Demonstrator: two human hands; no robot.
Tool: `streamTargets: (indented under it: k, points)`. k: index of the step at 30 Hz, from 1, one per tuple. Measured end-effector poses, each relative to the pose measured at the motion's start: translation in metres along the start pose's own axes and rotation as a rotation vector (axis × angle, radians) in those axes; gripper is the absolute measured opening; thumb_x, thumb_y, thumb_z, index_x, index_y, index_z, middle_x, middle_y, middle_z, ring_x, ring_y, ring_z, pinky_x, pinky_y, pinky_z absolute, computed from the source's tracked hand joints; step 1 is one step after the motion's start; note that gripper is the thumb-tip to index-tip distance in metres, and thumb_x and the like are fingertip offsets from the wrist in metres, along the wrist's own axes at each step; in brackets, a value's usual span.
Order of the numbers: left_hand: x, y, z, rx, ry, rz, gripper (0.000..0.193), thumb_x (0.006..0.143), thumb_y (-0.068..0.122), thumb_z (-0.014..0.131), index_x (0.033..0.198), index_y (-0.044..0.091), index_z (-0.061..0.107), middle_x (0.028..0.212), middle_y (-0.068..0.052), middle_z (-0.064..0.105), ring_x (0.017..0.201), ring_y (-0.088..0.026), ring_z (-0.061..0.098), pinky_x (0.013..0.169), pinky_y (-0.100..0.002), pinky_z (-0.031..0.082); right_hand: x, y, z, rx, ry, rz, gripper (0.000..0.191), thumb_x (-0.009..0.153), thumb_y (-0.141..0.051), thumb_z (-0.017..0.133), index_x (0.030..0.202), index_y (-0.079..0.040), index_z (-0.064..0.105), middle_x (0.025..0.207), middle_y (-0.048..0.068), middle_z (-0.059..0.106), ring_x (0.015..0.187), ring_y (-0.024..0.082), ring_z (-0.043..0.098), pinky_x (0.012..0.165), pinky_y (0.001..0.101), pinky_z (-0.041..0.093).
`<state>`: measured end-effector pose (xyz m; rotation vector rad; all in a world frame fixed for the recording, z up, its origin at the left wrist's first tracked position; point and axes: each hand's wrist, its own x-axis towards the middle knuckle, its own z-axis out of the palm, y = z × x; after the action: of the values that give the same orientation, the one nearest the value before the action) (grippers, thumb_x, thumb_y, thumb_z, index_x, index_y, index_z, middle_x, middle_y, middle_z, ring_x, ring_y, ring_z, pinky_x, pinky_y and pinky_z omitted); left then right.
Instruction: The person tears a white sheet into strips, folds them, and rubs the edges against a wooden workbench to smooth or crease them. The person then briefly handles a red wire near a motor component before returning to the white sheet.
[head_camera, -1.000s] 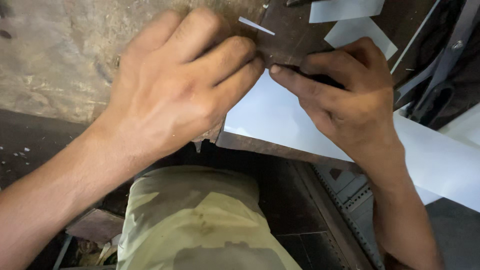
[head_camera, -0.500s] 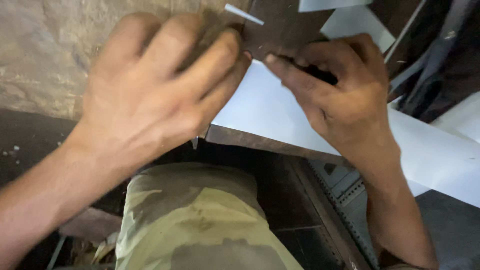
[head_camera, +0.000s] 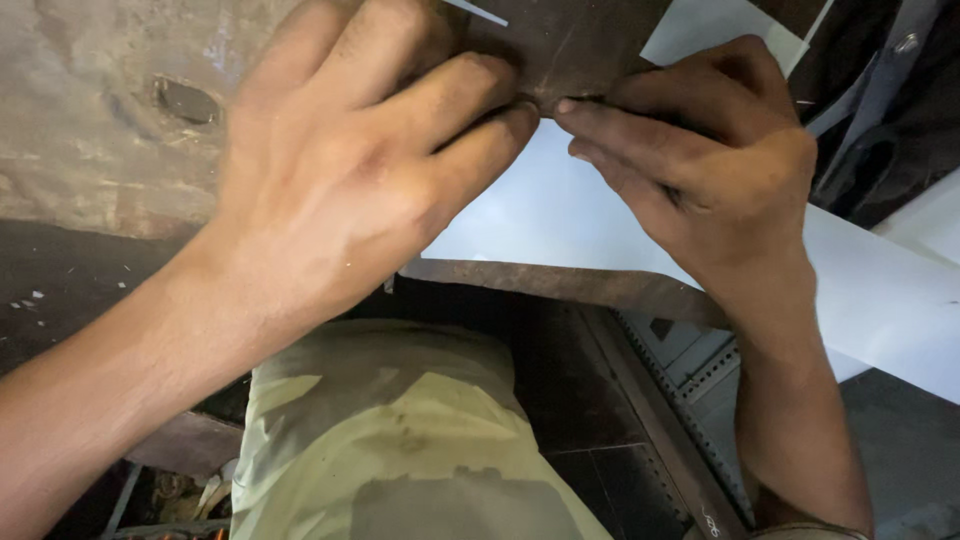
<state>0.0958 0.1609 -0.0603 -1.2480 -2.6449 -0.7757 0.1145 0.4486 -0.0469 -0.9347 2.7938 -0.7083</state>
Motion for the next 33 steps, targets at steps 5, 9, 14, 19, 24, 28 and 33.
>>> streamTargets:
  k: [5, 9, 14, 19, 24, 28, 33]
  points:
    - [0.004, -0.001, -0.004, 0.033, -0.018, 0.048, 0.027, 0.092, 0.013, 0.064, 0.116, 0.007, 0.075, 0.122, -0.002, 0.066, 0.12, -0.018, 0.056, 0.099, -0.031, 0.047, 0.0, 0.001, 0.0, -0.035, 0.012, -0.037, 0.023, 0.098, -0.011, 0.081, 0.121, -0.016, 0.078, 0.105, -0.001, 0.072, 0.096, 0.014, 0.064, 0.091, 0.0279, 0.051]
    - [0.008, 0.002, -0.004, 0.179, -0.052, 0.113, 0.024, 0.091, 0.015, 0.066, 0.112, 0.007, 0.075, 0.122, -0.001, 0.068, 0.116, -0.015, 0.056, 0.094, -0.028, 0.047, 0.006, -0.001, 0.0, -0.12, 0.028, -0.118, 0.017, 0.099, -0.01, 0.084, 0.115, -0.017, 0.08, 0.103, -0.001, 0.073, 0.093, 0.018, 0.061, 0.085, 0.0274, 0.05]
    - [0.012, 0.006, -0.005, 0.233, -0.079, 0.099, 0.016, 0.093, 0.018, 0.07, 0.106, 0.01, 0.076, 0.12, 0.002, 0.069, 0.111, -0.013, 0.056, 0.087, -0.027, 0.046, 0.011, -0.005, -0.001, -0.166, 0.033, -0.137, 0.021, 0.095, -0.011, 0.087, 0.113, -0.02, 0.081, 0.104, -0.001, 0.071, 0.095, 0.021, 0.058, 0.083, 0.0326, 0.05]
    - [0.017, 0.013, -0.008, 0.128, -0.04, -0.035, 0.023, 0.091, 0.019, 0.067, 0.11, 0.011, 0.077, 0.118, 0.001, 0.069, 0.11, -0.016, 0.057, 0.09, -0.031, 0.048, 0.002, -0.001, -0.012, -0.105, -0.009, -0.036, 0.026, 0.095, -0.011, 0.092, 0.117, -0.015, 0.079, 0.104, 0.0, 0.069, 0.095, 0.02, 0.058, 0.084, 0.0359, 0.049]
    - [0.018, 0.022, -0.003, -0.048, -0.01, -0.144, 0.023, 0.096, 0.013, 0.063, 0.115, 0.012, 0.077, 0.118, 0.001, 0.068, 0.115, -0.021, 0.057, 0.097, -0.035, 0.05, -0.011, 0.005, -0.007, -0.009, 0.054, -0.008, 0.025, 0.099, -0.008, 0.089, 0.119, -0.015, 0.076, 0.111, -0.002, 0.071, 0.099, 0.02, 0.058, 0.085, 0.0286, 0.05]
    - [0.015, 0.022, 0.001, -0.02, -0.002, -0.093, 0.022, 0.093, 0.013, 0.063, 0.11, 0.012, 0.076, 0.12, 0.002, 0.068, 0.119, -0.019, 0.057, 0.095, -0.033, 0.05, -0.015, 0.012, -0.002, -0.036, 0.089, -0.081, 0.025, 0.098, -0.006, 0.089, 0.118, -0.014, 0.077, 0.109, -0.002, 0.071, 0.097, 0.019, 0.058, 0.085, 0.0274, 0.05]
    - [0.011, 0.027, 0.002, 0.154, -0.007, -0.028, 0.02, 0.091, 0.015, 0.063, 0.107, 0.011, 0.074, 0.122, 0.002, 0.066, 0.119, -0.017, 0.056, 0.094, -0.03, 0.049, -0.013, 0.012, -0.002, -0.086, 0.086, -0.157, 0.024, 0.099, -0.001, 0.087, 0.117, -0.014, 0.078, 0.11, -0.002, 0.072, 0.096, 0.017, 0.06, 0.085, 0.0289, 0.05]
